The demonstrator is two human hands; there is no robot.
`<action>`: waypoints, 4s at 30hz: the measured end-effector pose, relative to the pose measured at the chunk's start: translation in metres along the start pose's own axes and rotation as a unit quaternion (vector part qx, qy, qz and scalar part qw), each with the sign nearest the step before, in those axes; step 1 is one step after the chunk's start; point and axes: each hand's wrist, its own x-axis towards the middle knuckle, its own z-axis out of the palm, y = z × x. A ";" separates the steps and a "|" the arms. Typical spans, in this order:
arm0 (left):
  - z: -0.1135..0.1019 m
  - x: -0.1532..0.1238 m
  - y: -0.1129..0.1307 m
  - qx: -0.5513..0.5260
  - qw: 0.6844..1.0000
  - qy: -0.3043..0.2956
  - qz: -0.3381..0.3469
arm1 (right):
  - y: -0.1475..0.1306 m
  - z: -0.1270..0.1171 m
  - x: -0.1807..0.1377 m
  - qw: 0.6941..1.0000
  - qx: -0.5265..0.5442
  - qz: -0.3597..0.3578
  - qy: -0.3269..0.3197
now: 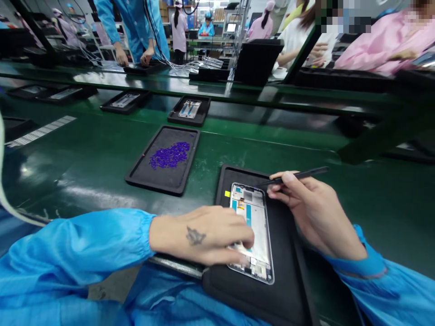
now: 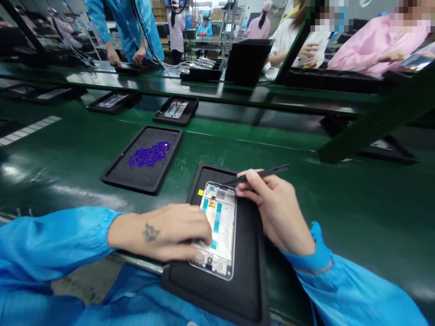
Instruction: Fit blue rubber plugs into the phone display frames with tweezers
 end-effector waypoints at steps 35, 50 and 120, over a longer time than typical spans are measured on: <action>-0.002 0.003 0.000 0.322 0.884 0.223 0.255 | 0.004 0.006 0.001 0.911 -0.359 -0.189 -0.074; 0.002 -0.002 -0.002 0.327 0.886 0.209 0.253 | 0.001 0.004 -0.002 0.959 -0.248 -0.098 -0.097; 0.004 -0.001 -0.004 0.303 0.885 0.250 0.250 | 0.003 -0.001 -0.002 0.894 -0.368 -0.223 -0.123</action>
